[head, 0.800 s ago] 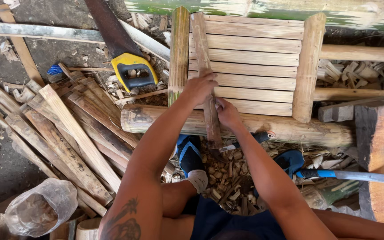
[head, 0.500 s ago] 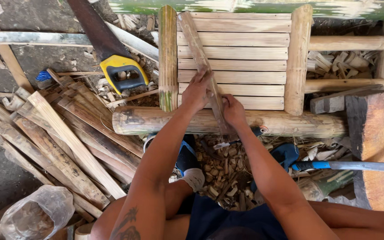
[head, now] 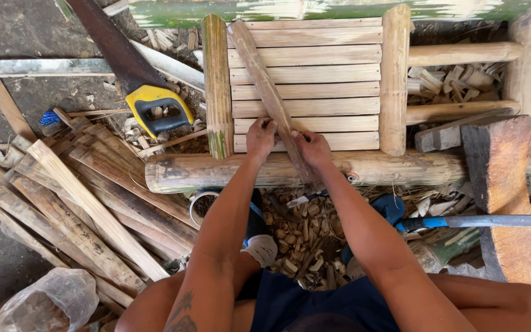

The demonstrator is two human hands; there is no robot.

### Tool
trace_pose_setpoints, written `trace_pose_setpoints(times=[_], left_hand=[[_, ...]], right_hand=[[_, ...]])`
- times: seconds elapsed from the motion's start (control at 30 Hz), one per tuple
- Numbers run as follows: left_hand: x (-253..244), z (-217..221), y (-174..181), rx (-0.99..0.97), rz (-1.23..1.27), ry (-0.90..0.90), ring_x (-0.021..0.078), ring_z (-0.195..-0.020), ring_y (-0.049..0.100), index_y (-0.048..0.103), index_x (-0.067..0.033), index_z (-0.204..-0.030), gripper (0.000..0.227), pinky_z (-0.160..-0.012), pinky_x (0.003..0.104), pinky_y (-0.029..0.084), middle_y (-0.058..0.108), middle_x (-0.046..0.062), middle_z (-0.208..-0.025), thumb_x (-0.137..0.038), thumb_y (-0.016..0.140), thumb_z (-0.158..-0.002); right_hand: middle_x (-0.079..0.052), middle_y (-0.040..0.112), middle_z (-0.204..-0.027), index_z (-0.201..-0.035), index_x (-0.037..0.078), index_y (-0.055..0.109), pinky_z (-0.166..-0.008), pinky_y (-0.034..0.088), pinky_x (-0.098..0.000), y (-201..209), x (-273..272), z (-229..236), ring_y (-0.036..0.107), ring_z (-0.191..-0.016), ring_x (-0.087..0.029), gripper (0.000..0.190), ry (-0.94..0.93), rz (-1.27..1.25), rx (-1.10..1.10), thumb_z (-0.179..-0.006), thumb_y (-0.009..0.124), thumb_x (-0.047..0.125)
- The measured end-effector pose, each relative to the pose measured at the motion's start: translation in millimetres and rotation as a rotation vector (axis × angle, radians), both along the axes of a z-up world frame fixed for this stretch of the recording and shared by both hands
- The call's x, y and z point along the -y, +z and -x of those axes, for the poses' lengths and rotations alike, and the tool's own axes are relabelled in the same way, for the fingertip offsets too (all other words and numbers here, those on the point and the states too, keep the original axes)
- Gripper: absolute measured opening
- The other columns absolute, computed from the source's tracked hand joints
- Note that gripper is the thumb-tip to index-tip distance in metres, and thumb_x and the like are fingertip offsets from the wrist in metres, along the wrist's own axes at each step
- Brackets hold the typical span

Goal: The person assembles a wooden slatted structure by cutting bamboo strips to size, positioning them between frame rails, and securing them with nails using a hammer. The person repeatedly measures, cuts, and fastens multiple strips to complete the panel.

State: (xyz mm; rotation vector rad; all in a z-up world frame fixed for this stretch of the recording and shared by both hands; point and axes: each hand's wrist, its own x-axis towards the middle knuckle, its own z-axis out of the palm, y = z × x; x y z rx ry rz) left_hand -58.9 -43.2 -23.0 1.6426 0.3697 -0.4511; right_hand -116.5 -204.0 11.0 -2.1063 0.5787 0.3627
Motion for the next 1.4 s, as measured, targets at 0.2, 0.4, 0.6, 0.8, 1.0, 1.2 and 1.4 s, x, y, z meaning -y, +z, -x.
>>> trace_pose_setpoints(times=[0.2,0.4,0.6,0.8,1.0,1.2,1.4], left_hand=[[7.1,6.4,-5.2,0.008,-0.165,0.038,0.0163,-0.068,0.061,0.071,-0.0011,-0.112,0.033,-0.062,0.032,0.049,0.071,0.009,-0.083,-0.03,0.066,-0.096],[6.8,4.7,-3.2,-0.067,-0.015,0.081,0.016,-0.067,0.058,0.07,0.0013,-0.109,0.033,-0.06,0.033,0.048,0.068,0.009,-0.082,-0.028,0.067,-0.095],[6.6,7.1,-0.2,-0.091,0.121,0.106,0.015,-0.073,0.067,0.068,0.0011,-0.108,0.033,-0.06,0.031,0.05,0.071,0.007,-0.089,-0.03,0.067,-0.097],[5.4,9.5,6.8,-0.093,0.134,0.11,0.0158,-0.073,0.069,0.069,0.0016,-0.11,0.035,-0.059,0.03,0.05,0.071,0.008,-0.09,-0.031,0.065,-0.097],[6.1,8.9,15.4,-0.102,0.099,0.121,0.0169,-0.075,0.071,0.069,0.0024,-0.111,0.037,-0.06,0.03,0.052,0.074,0.011,-0.092,-0.032,0.067,-0.096],[3.4,11.4,24.1,-0.12,0.119,0.111,0.0183,-0.078,0.072,0.068,0.003,-0.114,0.04,-0.063,0.03,0.053,0.074,0.011,-0.096,-0.032,0.067,-0.096],[2.7,10.9,26.1,-0.12,0.099,0.096,0.0189,-0.08,0.073,0.068,0.0025,-0.114,0.041,-0.067,0.031,0.055,0.075,0.012,-0.097,-0.034,0.067,-0.096]], right_hand=[[-0.017,0.072,-0.075,-0.103,0.006,0.078,-0.062,0.052,-0.0426,2.6,-3.8,-0.7,0.068,-0.065,-0.028,0.047,-0.118,-0.114,-0.089,-0.099,0.062,0.049],[-0.014,0.075,-0.078,-0.107,0.01,0.079,-0.064,0.055,-0.041,3.5,-1.9,-1.3,0.072,-0.069,-0.025,0.047,-0.134,-0.126,-0.113,-0.094,0.066,0.053],[-0.013,0.077,-0.082,-0.109,0.012,0.08,-0.066,0.056,-0.0403,-2.8,1.8,-2.9,0.073,-0.072,-0.025,0.047,-0.142,-0.121,-0.112,-0.093,0.067,0.055],[-0.013,0.077,-0.083,-0.109,0.014,0.081,-0.068,0.057,-0.0398,-2.3,2.2,-2.6,0.073,-0.074,-0.025,0.047,-0.134,-0.108,-0.136,-0.092,0.067,0.056],[-0.013,0.078,-0.083,-0.108,0.014,0.081,-0.069,0.057,-0.039,1.8,1.2,-4.1,0.074,-0.075,-0.025,0.048,-0.125,-0.096,-0.112,-0.092,0.067,0.056],[-0.013,0.078,-0.088,-0.111,0.012,0.08,-0.069,0.056,-0.0391,8.7,-1.4,-4.4,0.074,-0.077,-0.025,0.046,-0.132,-0.121,-0.158,-0.095,0.066,0.054],[-0.009,0.079,-0.103,-0.12,0.008,0.075,-0.077,0.058,-0.0332,10.5,-0.2,-4.8,0.074,-0.088,-0.019,0.043,-0.201,-0.229,-0.039,-0.09,0.077,0.038]])
